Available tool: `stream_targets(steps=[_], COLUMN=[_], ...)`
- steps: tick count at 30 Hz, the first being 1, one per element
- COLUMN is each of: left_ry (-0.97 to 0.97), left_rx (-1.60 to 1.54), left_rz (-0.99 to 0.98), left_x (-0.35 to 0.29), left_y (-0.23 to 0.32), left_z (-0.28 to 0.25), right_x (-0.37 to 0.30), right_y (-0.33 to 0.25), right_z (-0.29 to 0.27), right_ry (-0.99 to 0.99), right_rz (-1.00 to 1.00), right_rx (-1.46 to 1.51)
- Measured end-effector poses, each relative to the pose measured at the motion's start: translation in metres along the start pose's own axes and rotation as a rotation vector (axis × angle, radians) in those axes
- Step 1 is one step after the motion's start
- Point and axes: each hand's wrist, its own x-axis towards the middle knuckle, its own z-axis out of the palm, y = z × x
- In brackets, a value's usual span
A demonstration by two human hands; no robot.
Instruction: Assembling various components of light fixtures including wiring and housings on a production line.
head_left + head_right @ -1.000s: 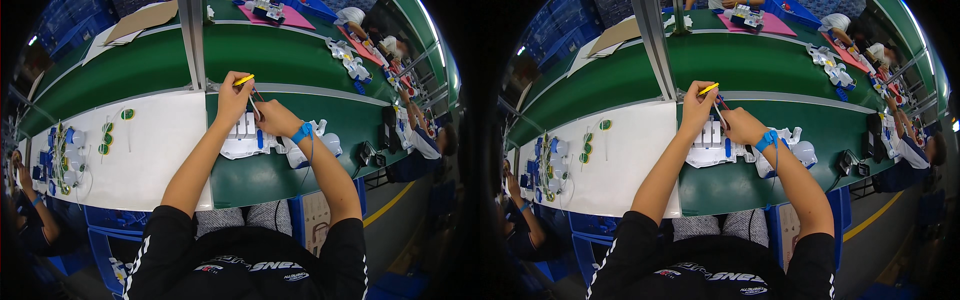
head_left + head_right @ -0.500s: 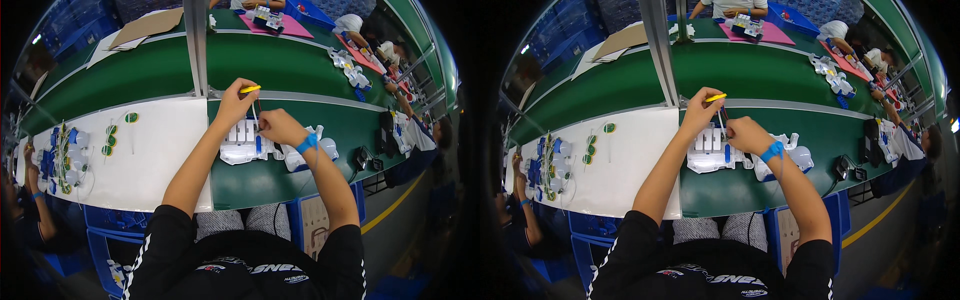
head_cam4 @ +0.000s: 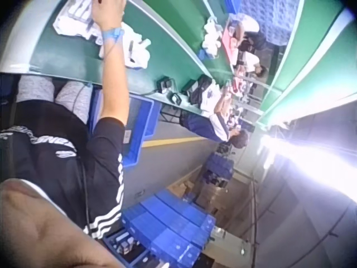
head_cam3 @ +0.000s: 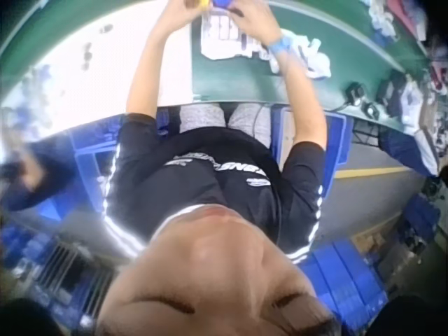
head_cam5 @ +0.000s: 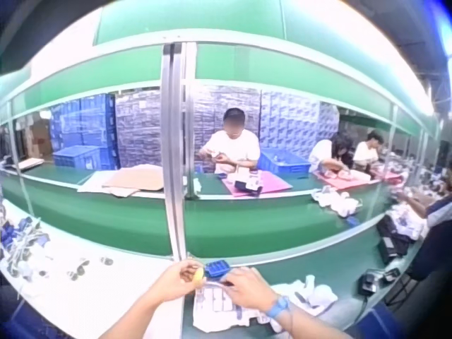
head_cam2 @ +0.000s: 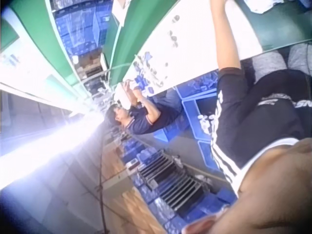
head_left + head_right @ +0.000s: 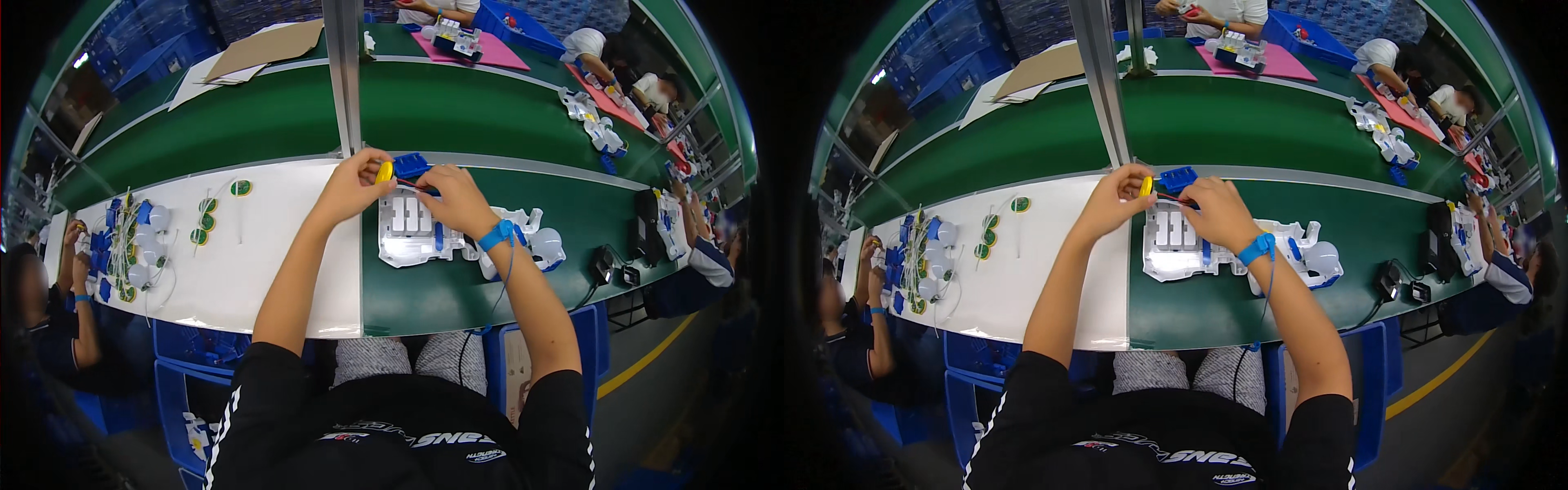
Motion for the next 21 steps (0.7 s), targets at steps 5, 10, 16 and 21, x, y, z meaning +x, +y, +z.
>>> stream_targets(steps=[5,10,16,21], left_ry=[0.21,0.208,0.2,0.2], left_rx=[-0.118,-0.214,-0.26,-0.308], left_rz=[-0.016,-0.051,-0.088,-0.08], left_x=[-0.032,-0.029,-0.029,-0.028], left_y=[-0.041,-0.047,-0.056,-0.061], left_z=[0.014,0.02,0.02,0.019], right_x=[-0.004,-0.007,-0.006,0.002], right_y=[0.012,0.018,0.032,0.032], right_z=[-0.018,-0.029,-0.004,0.006], right_ry=[-0.051,-0.237,-0.36,-0.374], right_rz=[-0.005,0.056,0.047,-0.005], right_rx=[0.004,-0.049,-0.122,-0.179])
